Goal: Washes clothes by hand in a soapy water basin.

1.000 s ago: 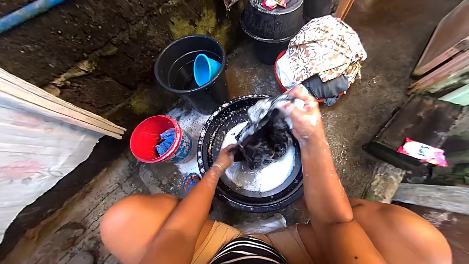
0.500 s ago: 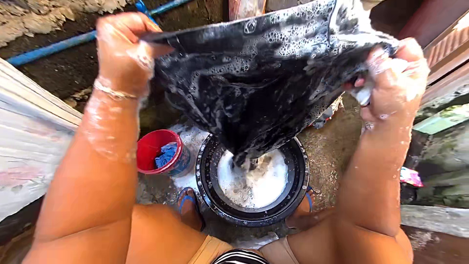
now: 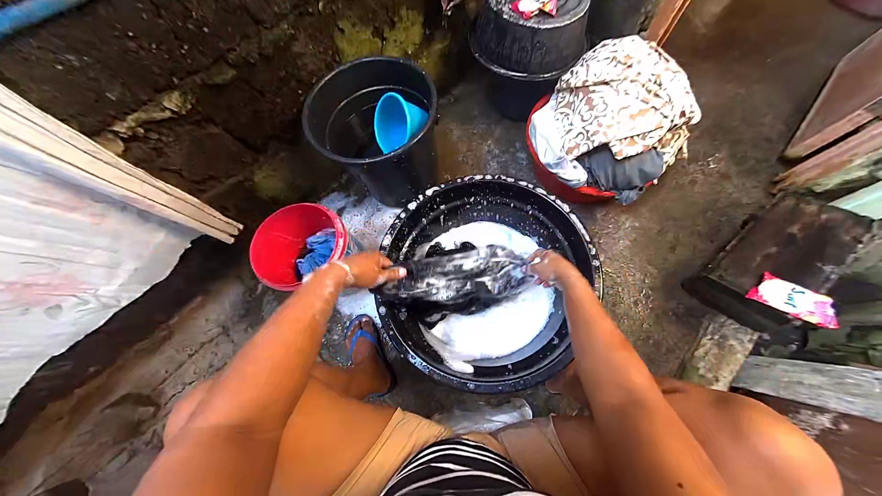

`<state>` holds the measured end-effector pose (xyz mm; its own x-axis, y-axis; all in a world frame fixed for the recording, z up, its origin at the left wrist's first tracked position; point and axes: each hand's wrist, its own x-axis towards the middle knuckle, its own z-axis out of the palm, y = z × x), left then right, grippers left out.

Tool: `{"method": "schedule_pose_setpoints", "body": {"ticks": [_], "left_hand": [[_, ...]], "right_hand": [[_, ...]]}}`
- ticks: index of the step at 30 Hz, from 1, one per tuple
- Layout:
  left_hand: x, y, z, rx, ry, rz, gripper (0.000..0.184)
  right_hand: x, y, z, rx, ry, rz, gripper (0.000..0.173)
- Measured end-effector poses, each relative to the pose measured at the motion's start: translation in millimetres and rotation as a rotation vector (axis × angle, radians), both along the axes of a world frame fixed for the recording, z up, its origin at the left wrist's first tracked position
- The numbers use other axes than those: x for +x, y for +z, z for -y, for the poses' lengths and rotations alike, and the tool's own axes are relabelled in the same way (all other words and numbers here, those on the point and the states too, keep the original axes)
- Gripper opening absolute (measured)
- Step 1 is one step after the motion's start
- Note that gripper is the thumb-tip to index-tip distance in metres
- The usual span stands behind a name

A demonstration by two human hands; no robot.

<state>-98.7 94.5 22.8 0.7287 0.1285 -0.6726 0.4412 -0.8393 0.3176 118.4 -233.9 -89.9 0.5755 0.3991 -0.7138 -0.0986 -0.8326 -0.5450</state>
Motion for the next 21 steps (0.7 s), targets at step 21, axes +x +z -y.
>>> {"method": "schedule_pose_setpoints", "body": {"ticks": [21], "left_hand": [[-57.3,-128.3,51.5,0.246,-0.202,0.359,0.044]], "right_hand": [[157.2,113.1,156.2,0.154,-0.573,0.373,0.045]]}}
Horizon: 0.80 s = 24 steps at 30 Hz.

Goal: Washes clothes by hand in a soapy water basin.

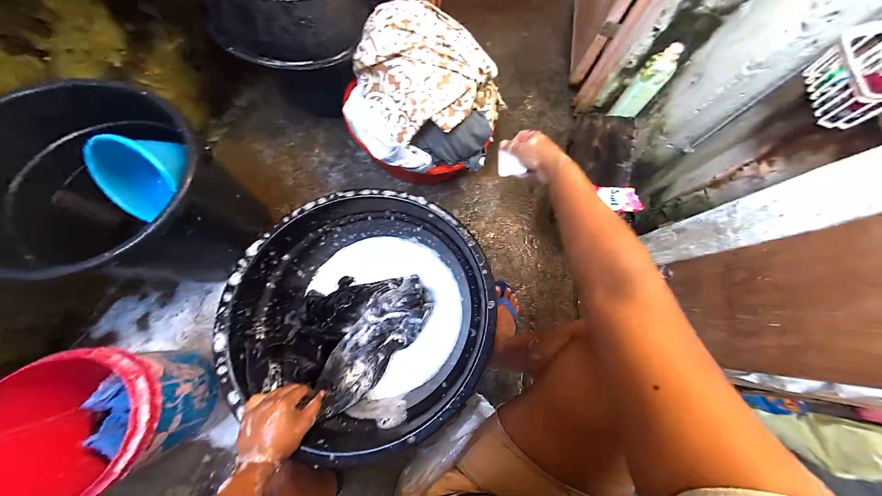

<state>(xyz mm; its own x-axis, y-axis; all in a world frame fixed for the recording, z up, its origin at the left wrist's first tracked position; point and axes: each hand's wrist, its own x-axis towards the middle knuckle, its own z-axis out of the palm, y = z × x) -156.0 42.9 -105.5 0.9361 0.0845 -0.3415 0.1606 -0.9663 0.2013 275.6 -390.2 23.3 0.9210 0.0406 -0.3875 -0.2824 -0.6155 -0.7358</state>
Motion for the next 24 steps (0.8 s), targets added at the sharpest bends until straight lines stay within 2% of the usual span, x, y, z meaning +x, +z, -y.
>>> {"method": "schedule_pose_setpoints", "body": {"ticks": [2,4,8,11,15,18,19,22,24], "left_hand": [[-1.8,-2.1,-1.1,-0.015,0.006,0.058,0.048],[-3.2,-4.7,-2.3,-0.019,0.011,0.082,0.050],[-2.6,-6.4,-2.9,-0.003,0.017,0.046,0.052],[-1.3,-2.1,-0.4,0.023,0.029,0.004,0.051],[4.3,4.0,2.8,0.038,0.038,-0.098,0.051],[5.7,5.1,3.1,0.066,0.039,-0.139,0.052],[6.7,5.5,3.8,0.077,0.042,-0.142,0.053],[7.4,3.2,8.8,0.111,0.054,-0.077,0.049],[10.1,5.2,11.2,0.119,0.067,-0.063,0.043]], "right_hand": [[15.4,11.8,53.3,-0.060,-0.116,-0.027,0.042],[21.6,0.0,108.8,-0.094,-0.226,-0.041,0.044],[15.3,-60.1,208.9,-0.171,-0.544,-0.057,0.046],[3.2,-97.0,253.8,-0.251,-0.705,-0.113,0.047],[0.1,-118.9,276.9,-0.153,-0.766,-0.096,0.039],[7.8,-129.5,280.5,-0.073,-0.826,-0.046,0.045],[10.2,-126.0,277.5,-0.150,-0.821,-0.060,0.046],[11.0,-99.6,262.3,-0.571,-0.665,-0.140,0.060],[16.0,-86.3,244.1,-0.605,-0.564,-0.019,0.054]]}}
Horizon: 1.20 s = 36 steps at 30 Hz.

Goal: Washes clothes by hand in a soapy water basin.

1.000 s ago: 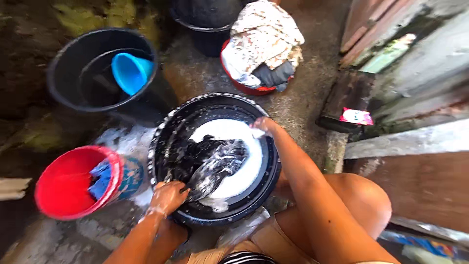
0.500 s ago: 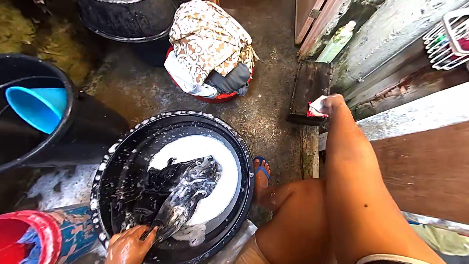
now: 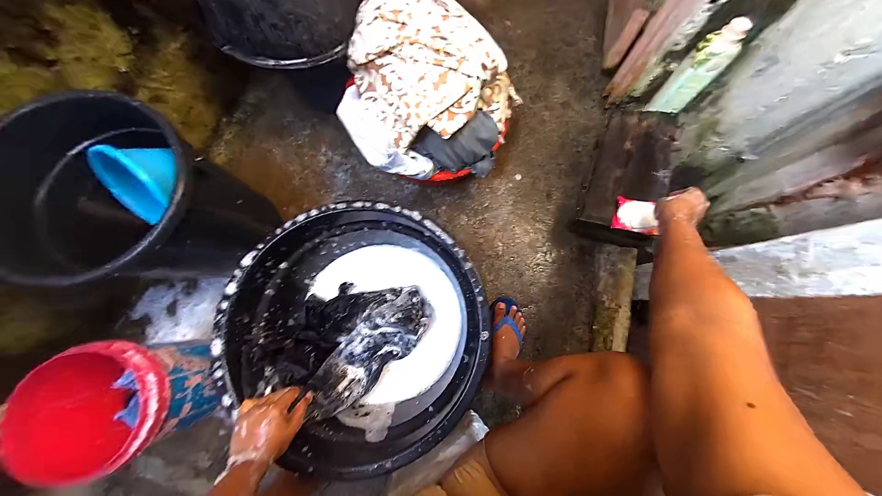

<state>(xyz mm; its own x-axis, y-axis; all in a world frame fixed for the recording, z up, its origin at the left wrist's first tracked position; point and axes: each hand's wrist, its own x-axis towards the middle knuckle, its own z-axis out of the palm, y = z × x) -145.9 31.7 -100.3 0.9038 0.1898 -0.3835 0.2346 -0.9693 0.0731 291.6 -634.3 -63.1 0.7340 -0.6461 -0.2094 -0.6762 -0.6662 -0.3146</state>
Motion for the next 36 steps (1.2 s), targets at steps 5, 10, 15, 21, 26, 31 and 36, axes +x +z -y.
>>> {"method": "schedule_pose_setpoints", "body": {"ticks": [5,10,15,21,26,31,36], "left_hand": [[18.5,28.8,19.9,-0.137,0.120,-0.068,0.036],[30.7,118.6,32.8,-0.520,0.011,0.095,0.032],[0.6,188.3,30.4,-0.641,-0.173,0.268,0.037],[-50.6,202.5,8.4,-0.545,0.577,0.106,0.030],[-62.8,167.0,-4.3,-0.854,0.991,0.584,0.028],[-38.2,195.7,-8.5,-1.019,0.665,1.064,0.023],[-8.1,193.9,-21.1,-0.433,0.648,0.984,0.039]], "right_hand": [[23.3,51.4,-147.2,0.259,0.778,0.155,0.029],[-89.1,63.2,-387.5,0.573,1.930,-0.028,0.035],[-194.2,1.6,-482.8,0.040,2.220,-0.576,0.037],[-119.6,-39.4,-443.2,-0.142,1.973,-0.715,0.037],[-77.0,87.2,-406.5,0.455,1.912,-0.423,0.029],[-73.7,195.8,-350.8,0.654,2.008,-0.024,0.019],[-69.0,183.5,-351.9,0.682,1.773,0.004,0.023]]}}
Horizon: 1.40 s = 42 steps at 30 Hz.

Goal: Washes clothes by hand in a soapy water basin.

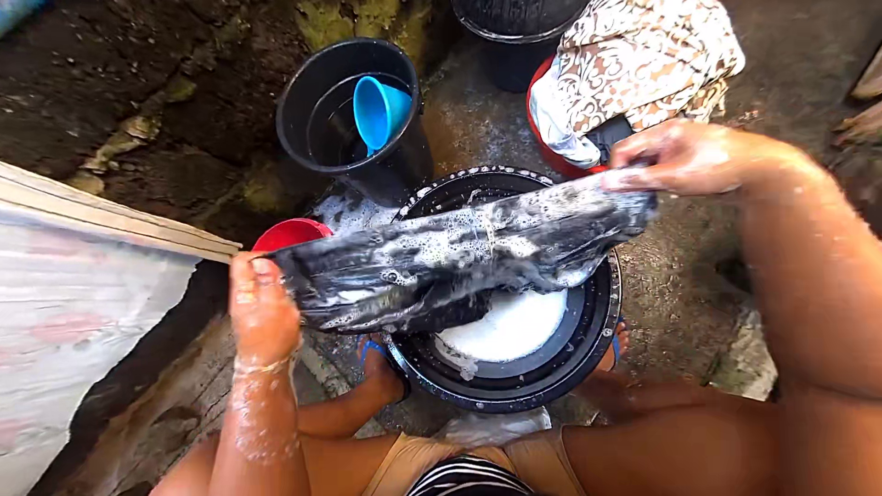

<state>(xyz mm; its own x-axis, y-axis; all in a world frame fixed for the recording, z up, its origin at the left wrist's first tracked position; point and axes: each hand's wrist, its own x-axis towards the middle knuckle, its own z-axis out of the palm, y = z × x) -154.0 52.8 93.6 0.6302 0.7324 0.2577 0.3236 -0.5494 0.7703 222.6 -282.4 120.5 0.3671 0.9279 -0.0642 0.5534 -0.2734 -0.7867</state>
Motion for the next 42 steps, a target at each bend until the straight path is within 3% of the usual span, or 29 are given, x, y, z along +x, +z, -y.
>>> {"method": "schedule_pose_setpoints", "body": {"ticks": [2,6,8,10,14,16,19,22,25,28,32,36,39,42], "left_hand": [[12.4,-31.3,-9.9,0.059,0.035,-0.333,0.044],[28.8,-139.8,-27.9,-0.129,0.137,-0.827,0.059],[32.3,-168.1,-28.2,-0.198,0.201,-0.882,0.064],[33.6,-173.4,-28.2,-0.227,0.218,-0.865,0.064],[34.8,-175.2,-33.7,-0.245,0.192,-0.908,0.060],[37.9,-176.9,-37.8,-0.253,0.179,-0.961,0.059],[41.0,-176.8,-39.4,-0.252,0.163,-1.025,0.058],[40.0,-177.2,-43.2,-0.272,0.157,-1.036,0.057],[38.3,-180.4,-45.1,-0.308,0.167,-0.983,0.056],[34.0,-184.5,-45.0,-0.306,0.179,-0.901,0.054],[28.5,-192.6,-45.3,-0.298,0.196,-0.805,0.050],[27.7,-192.1,-43.4,-0.294,0.207,-0.711,0.050],[28.4,-193.9,-41.2,-0.300,0.229,-0.664,0.049],[26.0,-195.4,-42.4,-0.302,0.235,-0.654,0.048]], "right_hand": [[7.2,-52.8,-25.7,-0.248,-0.065,0.016,0.028],[-19.9,-237.1,-79.0,-0.516,-0.194,0.032,0.045],[-64.4,-311.4,-94.2,-0.605,-0.243,-0.030,0.064],[-99.9,-341.8,-101.5,-0.718,-0.224,-0.057,0.068],[-85.4,-311.2,-136.3,-0.829,-0.162,-0.107,0.051],[-60.4,-305.9,-159.2,-0.730,-0.269,-0.055,0.044],[-38.6,-333.0,-194.7,-0.544,-0.495,0.012,0.063],[-45.8,-363.5,-223.8,-0.565,-0.429,0.047,0.054],[-55.5,-360.1,-249.1,-0.551,-0.297,0.020,0.054],[-60.0,-351.2,-247.1,-0.585,-0.315,-0.060,0.082],[-63.4,-357.3,-222.6,-0.613,-0.353,0.113,0.063],[-73.7,-351.7,-195.2,-0.496,-0.448,0.280,0.043],[-68.9,-356.9,-163.9,-0.607,-0.570,0.223,0.061],[-55.6,-350.6,-166.0,-0.755,-0.455,0.060,0.077]]}}
